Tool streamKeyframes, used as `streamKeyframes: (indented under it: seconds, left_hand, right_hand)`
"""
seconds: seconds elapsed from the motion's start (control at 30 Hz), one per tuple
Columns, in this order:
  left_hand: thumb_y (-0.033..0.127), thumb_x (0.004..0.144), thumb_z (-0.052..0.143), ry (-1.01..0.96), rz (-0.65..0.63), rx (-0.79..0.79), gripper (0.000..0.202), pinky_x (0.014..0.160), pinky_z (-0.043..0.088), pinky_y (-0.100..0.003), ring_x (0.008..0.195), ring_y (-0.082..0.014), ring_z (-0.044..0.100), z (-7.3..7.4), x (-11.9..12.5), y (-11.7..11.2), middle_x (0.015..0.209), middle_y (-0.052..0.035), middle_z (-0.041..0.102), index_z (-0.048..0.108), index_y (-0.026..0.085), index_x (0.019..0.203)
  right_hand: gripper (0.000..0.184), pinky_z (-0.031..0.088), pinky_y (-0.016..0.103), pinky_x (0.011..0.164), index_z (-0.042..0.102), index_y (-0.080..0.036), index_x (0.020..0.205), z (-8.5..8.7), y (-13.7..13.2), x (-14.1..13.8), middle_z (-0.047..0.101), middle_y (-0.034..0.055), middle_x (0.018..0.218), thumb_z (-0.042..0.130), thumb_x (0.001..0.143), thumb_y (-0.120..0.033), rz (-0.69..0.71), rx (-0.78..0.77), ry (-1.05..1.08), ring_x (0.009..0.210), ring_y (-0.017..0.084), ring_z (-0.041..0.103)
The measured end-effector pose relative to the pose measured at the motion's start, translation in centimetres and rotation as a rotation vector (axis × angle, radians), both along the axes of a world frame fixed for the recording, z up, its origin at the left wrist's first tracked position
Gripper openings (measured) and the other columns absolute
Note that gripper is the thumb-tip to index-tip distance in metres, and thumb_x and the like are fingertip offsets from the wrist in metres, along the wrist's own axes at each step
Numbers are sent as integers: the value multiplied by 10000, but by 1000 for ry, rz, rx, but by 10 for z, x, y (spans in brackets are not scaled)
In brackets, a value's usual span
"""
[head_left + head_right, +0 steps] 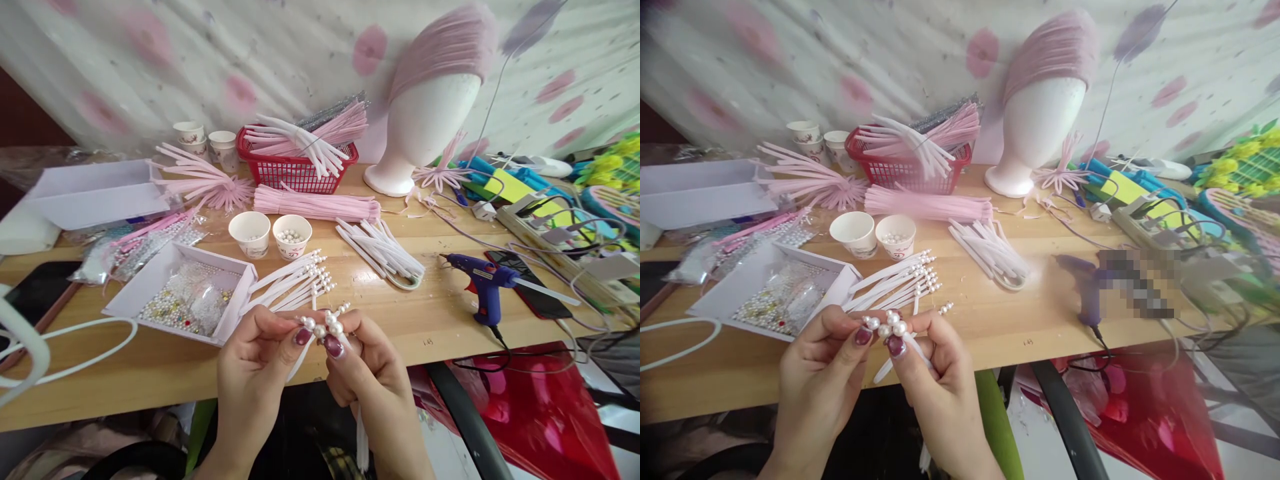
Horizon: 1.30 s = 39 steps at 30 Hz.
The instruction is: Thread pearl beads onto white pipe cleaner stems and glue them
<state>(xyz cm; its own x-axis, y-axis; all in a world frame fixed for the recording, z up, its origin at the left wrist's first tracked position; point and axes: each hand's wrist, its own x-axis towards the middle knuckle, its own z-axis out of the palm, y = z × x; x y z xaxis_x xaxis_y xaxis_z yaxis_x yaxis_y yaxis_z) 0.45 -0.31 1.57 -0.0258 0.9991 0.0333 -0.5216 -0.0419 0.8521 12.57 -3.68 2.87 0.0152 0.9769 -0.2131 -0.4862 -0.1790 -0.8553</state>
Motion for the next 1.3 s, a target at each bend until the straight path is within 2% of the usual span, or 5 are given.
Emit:
streamKeyframes:
  seconds: [0.4,0.57,0.77,1.0,1.3]
  left_hand:
    - [219,813,877,14,-42,-12,158,820,671,-278,835,-196,825,8,6,-5,884,-44,858,742,208,732]
    - [376,796,891,-39,29,-33,292,814,619,-237,804,-158,777,15,9,-11,824,-11,834,664,219,700]
    - [441,985,666,134,38,153,325,821,533,-246,791,-152,645,9,-5,-11,753,17,696,648,243,728]
    - [395,950,714,228,-32,252,504,682,477,-285,673,-162,522,2,-14,-7,656,-7,548,540,204,518]
    - [462,1004,595,58,-156,69,420,741,545,-295,750,-182,529,6,-30,-12,783,-26,506,558,220,663]
  right_hand:
    - [249,167,168,396,665,-227,928,-14,7,3,304,-139,525,783,933,-446,107,116,161,412,40,167]
    - [273,186,192,419,620,-240,875,-15,6,5,286,-126,541,774,930,-458,189,147,301,429,65,164]
    - [347,162,216,463,565,-253,818,-10,4,11,255,-108,569,802,882,-499,250,93,333,475,87,152]
    - [334,160,195,402,513,-257,791,-22,6,11,243,-117,543,719,944,-471,237,232,329,418,73,145]
    - [391,209,219,420,493,-253,766,-29,6,11,306,-106,549,730,923,-520,220,245,191,425,77,210]
